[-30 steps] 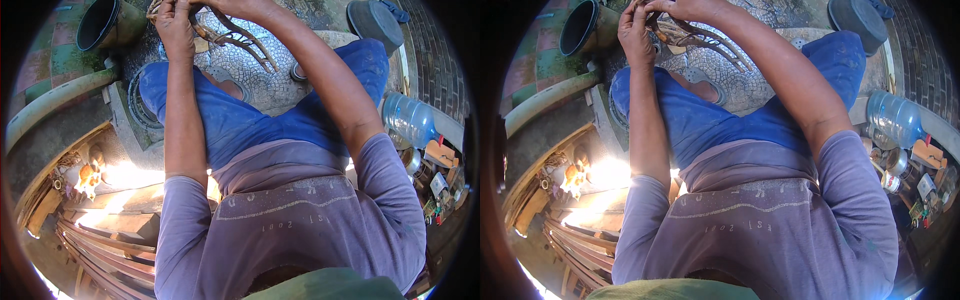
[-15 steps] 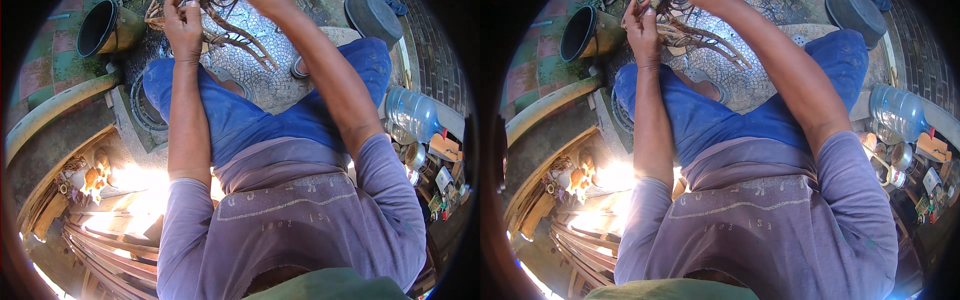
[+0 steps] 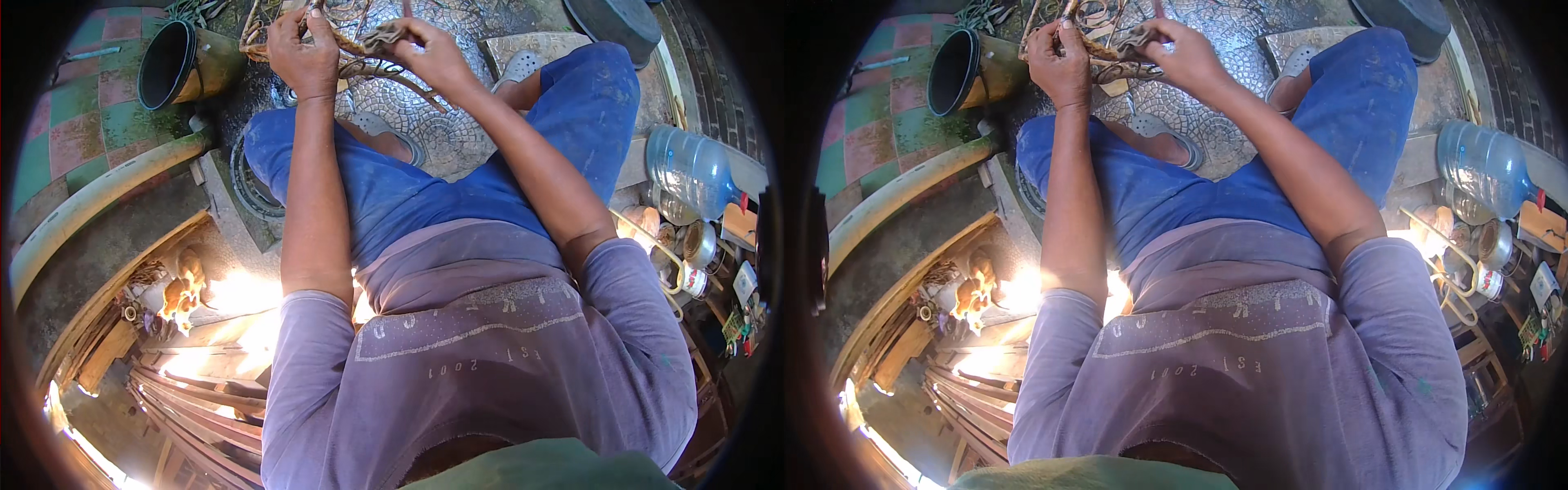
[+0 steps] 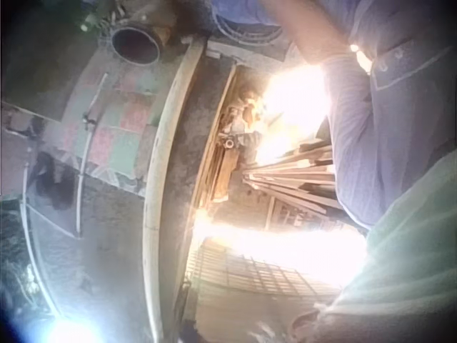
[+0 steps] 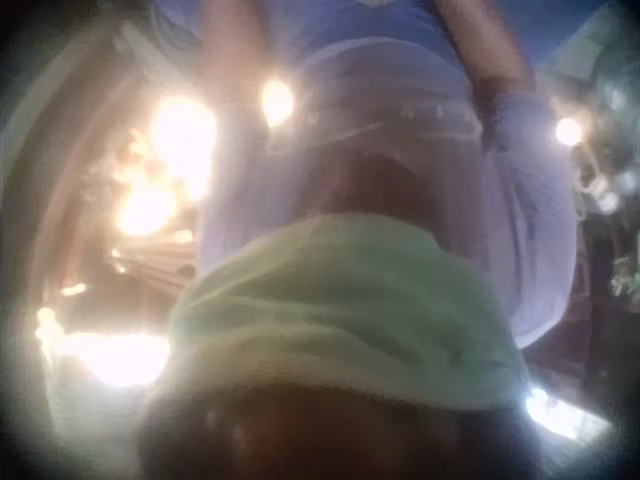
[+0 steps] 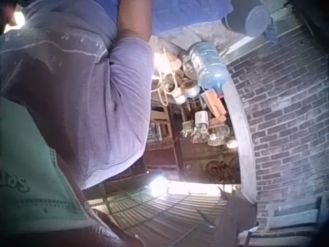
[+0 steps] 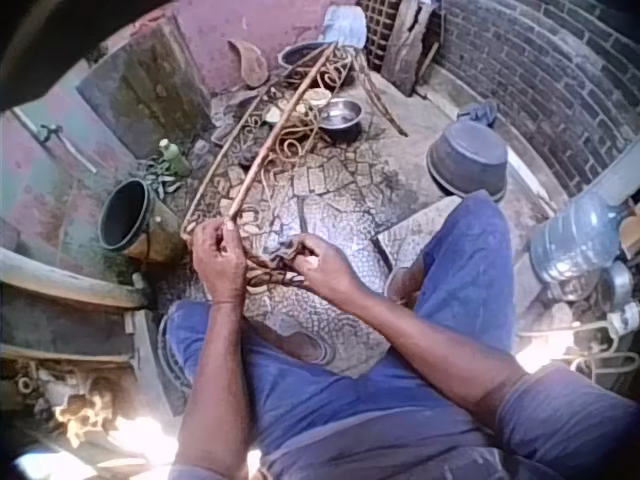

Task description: The person repairs a wicker basket by hand, threading thin vines or rattan pieces through the existing woven structure and tightening them.

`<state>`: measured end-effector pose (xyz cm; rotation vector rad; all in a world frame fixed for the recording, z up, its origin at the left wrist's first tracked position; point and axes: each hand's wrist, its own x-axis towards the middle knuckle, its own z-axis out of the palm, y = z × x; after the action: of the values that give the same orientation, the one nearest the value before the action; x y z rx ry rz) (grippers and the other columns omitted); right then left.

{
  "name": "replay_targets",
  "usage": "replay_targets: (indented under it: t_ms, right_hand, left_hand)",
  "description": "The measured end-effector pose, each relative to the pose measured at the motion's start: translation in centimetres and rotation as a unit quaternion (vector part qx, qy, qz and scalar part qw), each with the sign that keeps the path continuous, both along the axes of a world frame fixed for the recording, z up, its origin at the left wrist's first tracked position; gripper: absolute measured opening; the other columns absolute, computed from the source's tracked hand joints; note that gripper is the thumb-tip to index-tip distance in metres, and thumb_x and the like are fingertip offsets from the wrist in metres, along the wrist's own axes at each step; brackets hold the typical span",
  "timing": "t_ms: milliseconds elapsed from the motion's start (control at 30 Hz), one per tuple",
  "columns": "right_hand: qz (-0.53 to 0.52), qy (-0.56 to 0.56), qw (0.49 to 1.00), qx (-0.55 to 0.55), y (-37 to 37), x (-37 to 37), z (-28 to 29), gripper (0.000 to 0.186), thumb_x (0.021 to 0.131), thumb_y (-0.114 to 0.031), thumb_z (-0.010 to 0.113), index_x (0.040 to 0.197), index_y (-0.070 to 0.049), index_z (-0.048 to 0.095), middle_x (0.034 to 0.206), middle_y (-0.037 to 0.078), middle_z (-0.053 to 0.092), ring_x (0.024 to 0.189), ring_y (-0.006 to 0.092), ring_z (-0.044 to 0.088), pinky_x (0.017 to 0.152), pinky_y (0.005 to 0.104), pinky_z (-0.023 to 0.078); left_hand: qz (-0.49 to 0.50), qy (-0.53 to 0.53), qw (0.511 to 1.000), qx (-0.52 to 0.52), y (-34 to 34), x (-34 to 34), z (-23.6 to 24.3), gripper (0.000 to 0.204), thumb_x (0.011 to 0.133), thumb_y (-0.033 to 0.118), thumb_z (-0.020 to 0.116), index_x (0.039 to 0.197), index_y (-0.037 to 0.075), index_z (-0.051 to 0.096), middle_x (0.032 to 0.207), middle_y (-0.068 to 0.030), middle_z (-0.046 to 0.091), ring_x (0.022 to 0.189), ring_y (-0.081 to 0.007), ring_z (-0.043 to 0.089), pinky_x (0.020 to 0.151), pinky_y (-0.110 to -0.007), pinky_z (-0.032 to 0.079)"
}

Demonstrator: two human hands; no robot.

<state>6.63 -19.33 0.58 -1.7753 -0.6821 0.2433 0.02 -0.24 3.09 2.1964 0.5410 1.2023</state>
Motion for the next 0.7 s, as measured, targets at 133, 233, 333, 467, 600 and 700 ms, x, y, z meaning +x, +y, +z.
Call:
replay_targets:
  t_ms: [133,233,333,467,600,700]
  right_hand:
    - [-0.017,-0.091,0.996,-0.020,-0.2,-0.6,-1.8,0.027,0.091,-0.015,0.065,0.116,-0.006,0.069,0.109,0.017,0.071,0.101,0.0369,0.070,0.091,0.0438,0.054]
    - [-0.013,-0.077,0.995,-0.066,-1.7,-0.1,-4.6,0.025,0.090,-0.012,0.063,0.113,-0.005,0.069,0.110,0.019,0.070,0.101,0.0397,0.068,0.091,0.0469,0.053]
    - [-0.017,-0.047,0.986,-0.162,-4.3,0.6,-8.4,0.026,0.089,-0.012,0.062,0.114,-0.006,0.069,0.107,0.020,0.070,0.101,0.0393,0.068,0.092,0.0482,0.052]
    - [-0.025,0.020,0.964,-0.265,-6.6,1.4,-10.1,0.026,0.089,-0.015,0.064,0.114,-0.008,0.070,0.103,0.019,0.073,0.098,0.0394,0.070,0.089,0.0481,0.054]
    - [-0.047,0.042,0.981,-0.184,-4.9,1.0,-7.6,0.028,0.091,-0.020,0.067,0.116,-0.008,0.069,0.099,0.017,0.074,0.093,0.0318,0.073,0.082,0.0419,0.054]
    - [-0.036,-0.003,0.985,-0.168,-3.3,-0.5,-6.6,0.028,0.090,-0.018,0.068,0.116,-0.006,0.067,0.097,0.017,0.073,0.090,0.0352,0.072,0.081,0.0425,0.054]
  left_hand:
    - [0.013,-0.011,0.999,0.030,-0.1,0.3,-0.2,0.022,0.095,0.024,0.070,0.099,0.002,0.074,0.094,-0.0105,0.070,0.083,-0.0247,0.068,0.079,-0.036,0.054]
    - [0.020,-0.011,0.998,0.057,0.4,0.4,-0.4,0.021,0.094,0.023,0.070,0.098,0.003,0.074,0.094,-0.0115,0.071,0.085,-0.0270,0.068,0.081,-0.037,0.054]
    - [0.021,-0.016,0.998,0.054,0.4,0.6,-0.2,0.021,0.093,0.024,0.070,0.098,0.004,0.075,0.094,-0.0121,0.071,0.086,-0.0283,0.068,0.081,-0.038,0.054]
    - [0.031,-0.016,0.997,0.072,0.8,0.6,-0.5,0.022,0.092,0.025,0.070,0.097,0.004,0.075,0.093,-0.0125,0.071,0.085,-0.0297,0.068,0.080,-0.040,0.054]
    - [0.033,0.012,0.998,0.056,0.4,0.4,-0.4,0.017,0.095,0.019,0.067,0.098,0.004,0.072,0.092,-0.0139,0.068,0.085,-0.0304,0.066,0.080,-0.041,0.052]
    - [0.041,-0.006,0.998,0.050,-0.1,-0.1,0.4,0.014,0.095,0.018,0.068,0.093,0.005,0.070,0.085,-0.0144,0.065,0.080,-0.0332,0.064,0.075,-0.043,0.051]
